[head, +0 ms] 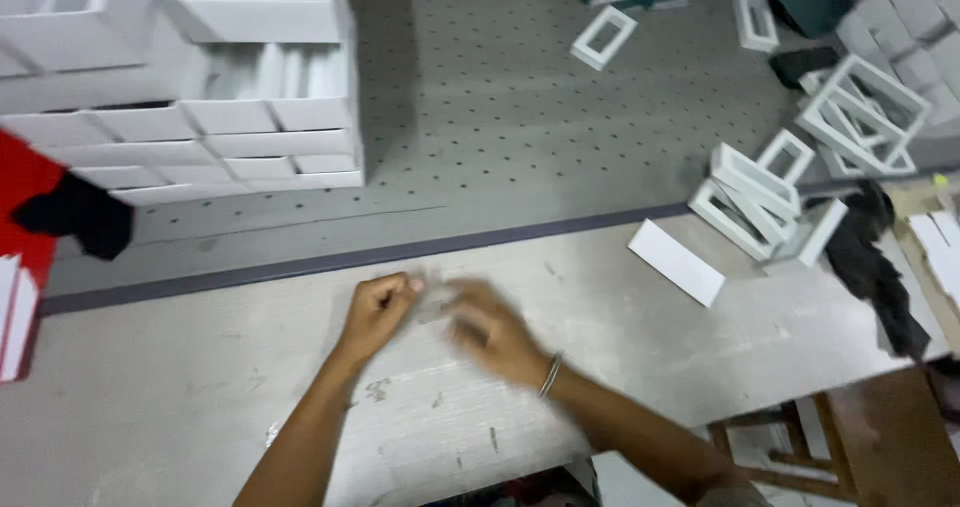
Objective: The person assembles white cardboard boxes by hand on a workbench. They fold the flaps of flat-packed box components into shape, tuck the tabs into slots, and then insert a smaller inner box into the larger outer box. The finished boxes are stacked on the table.
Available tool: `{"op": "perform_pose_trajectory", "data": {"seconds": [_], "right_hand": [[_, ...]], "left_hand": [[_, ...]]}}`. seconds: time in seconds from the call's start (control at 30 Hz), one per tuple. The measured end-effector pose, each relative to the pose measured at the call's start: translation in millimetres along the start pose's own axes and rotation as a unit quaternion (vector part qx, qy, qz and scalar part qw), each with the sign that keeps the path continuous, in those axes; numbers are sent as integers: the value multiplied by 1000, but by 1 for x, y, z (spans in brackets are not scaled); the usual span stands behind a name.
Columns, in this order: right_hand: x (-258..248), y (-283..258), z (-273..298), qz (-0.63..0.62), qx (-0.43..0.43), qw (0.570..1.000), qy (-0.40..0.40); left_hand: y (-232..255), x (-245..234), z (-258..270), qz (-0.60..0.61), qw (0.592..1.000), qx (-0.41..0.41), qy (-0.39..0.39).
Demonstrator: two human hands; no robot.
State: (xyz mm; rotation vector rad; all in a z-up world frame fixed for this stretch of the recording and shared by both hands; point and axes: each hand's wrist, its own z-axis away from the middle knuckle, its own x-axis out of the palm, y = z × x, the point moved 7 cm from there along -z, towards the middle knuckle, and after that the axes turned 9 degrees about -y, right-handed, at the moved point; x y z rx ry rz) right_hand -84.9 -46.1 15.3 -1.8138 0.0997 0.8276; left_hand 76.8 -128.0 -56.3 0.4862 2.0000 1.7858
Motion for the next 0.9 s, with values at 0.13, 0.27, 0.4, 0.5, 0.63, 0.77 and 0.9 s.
{"op": "perform_pose_trajectory", "data": {"seconds": [0.13,0.27,0.4,0.5,0.63,0.77,0.9], "right_hand": [[38,-31,17,207,-67,970,-106],[32,-17,31,116,-159,978,-74],[-47,-28,38,142,-229,963,11],[-157,-1,44,50,21,988,144],[-246,56,112,74,81,938,329],[-267,93,157,99,189,892,400],[-209,129,149,225,162,915,293]], "left_hand": [[30,8,5,-21,1000,14,0],[40,10,8,-40,999,-3,24],[33,9,10,-56,996,-44,51],[45,15,10,-55,993,-74,71],[51,20,13,-53,989,-105,88],[48,22,11,-88,988,-102,75],[52,27,9,-104,987,-99,69]]}}
